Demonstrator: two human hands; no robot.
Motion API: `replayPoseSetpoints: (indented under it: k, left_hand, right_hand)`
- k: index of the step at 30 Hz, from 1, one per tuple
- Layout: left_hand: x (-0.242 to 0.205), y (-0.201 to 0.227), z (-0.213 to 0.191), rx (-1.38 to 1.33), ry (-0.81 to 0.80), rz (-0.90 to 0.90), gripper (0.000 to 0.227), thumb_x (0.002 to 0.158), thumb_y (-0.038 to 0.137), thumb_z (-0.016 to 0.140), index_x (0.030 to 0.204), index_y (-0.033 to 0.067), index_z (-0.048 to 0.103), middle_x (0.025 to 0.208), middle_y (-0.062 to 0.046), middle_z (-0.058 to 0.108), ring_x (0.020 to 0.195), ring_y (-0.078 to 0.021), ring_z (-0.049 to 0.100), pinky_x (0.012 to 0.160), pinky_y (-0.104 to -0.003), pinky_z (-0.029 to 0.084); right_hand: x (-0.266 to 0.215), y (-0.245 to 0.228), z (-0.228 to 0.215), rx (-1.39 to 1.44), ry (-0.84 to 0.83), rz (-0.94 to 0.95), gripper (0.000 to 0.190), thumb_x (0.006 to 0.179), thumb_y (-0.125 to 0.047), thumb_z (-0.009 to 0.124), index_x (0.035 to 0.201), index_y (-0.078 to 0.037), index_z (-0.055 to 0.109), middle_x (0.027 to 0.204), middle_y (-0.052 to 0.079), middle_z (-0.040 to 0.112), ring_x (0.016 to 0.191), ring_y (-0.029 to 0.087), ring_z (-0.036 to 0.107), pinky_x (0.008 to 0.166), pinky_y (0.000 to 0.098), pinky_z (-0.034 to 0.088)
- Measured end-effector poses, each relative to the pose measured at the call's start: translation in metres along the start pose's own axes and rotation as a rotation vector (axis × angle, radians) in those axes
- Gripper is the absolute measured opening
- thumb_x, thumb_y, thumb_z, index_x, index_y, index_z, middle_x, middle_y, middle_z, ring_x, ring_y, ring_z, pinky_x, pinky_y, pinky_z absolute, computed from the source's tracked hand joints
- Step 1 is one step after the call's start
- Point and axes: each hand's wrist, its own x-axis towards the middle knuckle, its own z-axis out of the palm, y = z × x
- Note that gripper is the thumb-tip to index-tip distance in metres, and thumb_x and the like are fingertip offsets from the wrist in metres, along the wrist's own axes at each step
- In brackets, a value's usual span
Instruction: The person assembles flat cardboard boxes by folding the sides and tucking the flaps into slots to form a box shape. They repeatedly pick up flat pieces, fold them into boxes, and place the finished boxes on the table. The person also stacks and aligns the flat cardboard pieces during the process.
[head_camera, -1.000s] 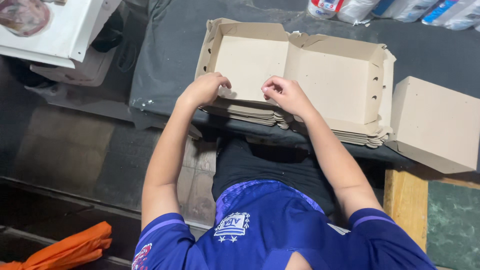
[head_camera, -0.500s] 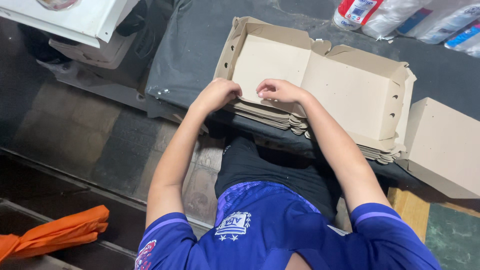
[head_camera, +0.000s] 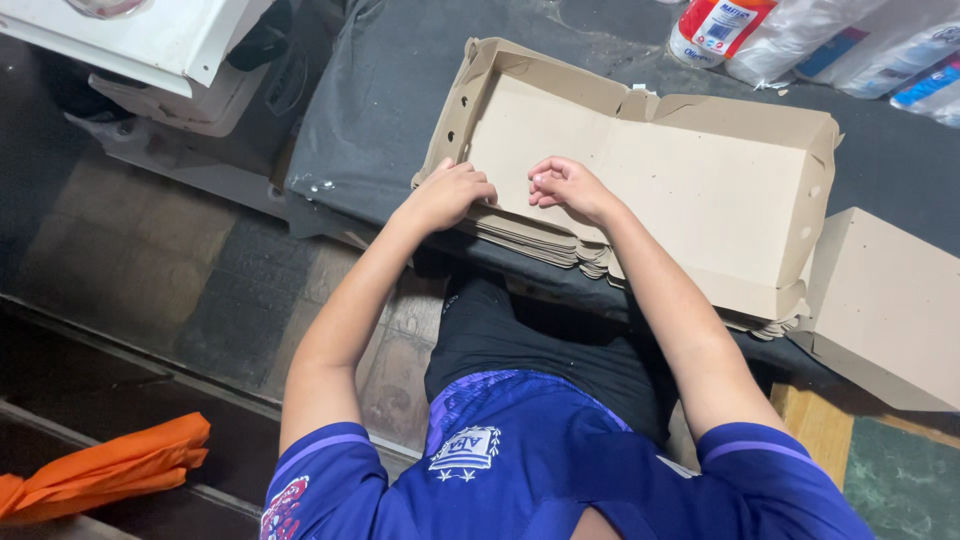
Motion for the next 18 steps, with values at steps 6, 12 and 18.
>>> replayPoseSetpoints:
  k: [6,12,18]
  left_hand:
    - [0.019,-0.01,-0.005,-0.107,-0.202,-0.053,0.019,0.096,0.017,0.055,0.1,0.0294,0.069,0.103,0.002,0.071,0.111,-0.0244,0.061,0.093,-0.042,0.041]
    - [0.032,-0.038,-0.011,-0.201,-0.354,-0.242,0.021,0.094,0.016,0.058,0.108,0.0245,0.072,0.111,-0.005,0.075,0.115,-0.0297,0.067,0.097,-0.047,0.046]
    - [0.049,-0.057,-0.007,-0.16,-0.448,-0.402,0.022,0.091,0.022,0.067,0.11,0.032,0.072,0.11,0.001,0.076,0.112,-0.0247,0.07,0.094,-0.046,0.053]
  right_hand:
    - [-0.003,0.005,0.007,-0.059,0.043,-0.058,0.04,0.09,-0.015,0.081,0.123,-0.002,0.063,0.101,0.013,0.071,0.089,0.019,0.076,0.076,0.0277,0.066]
    - [-0.014,-0.002,0.019,-0.168,0.072,-0.109,0.05,0.077,-0.009,0.09,0.12,0.0,0.065,0.1,0.011,0.066,0.09,0.015,0.07,0.076,0.0268,0.065]
    - [-0.024,-0.015,0.027,-0.306,0.067,-0.162,0.058,0.07,-0.016,0.096,0.12,-0.006,0.067,0.103,0.009,0.066,0.092,0.015,0.069,0.081,0.0255,0.061]
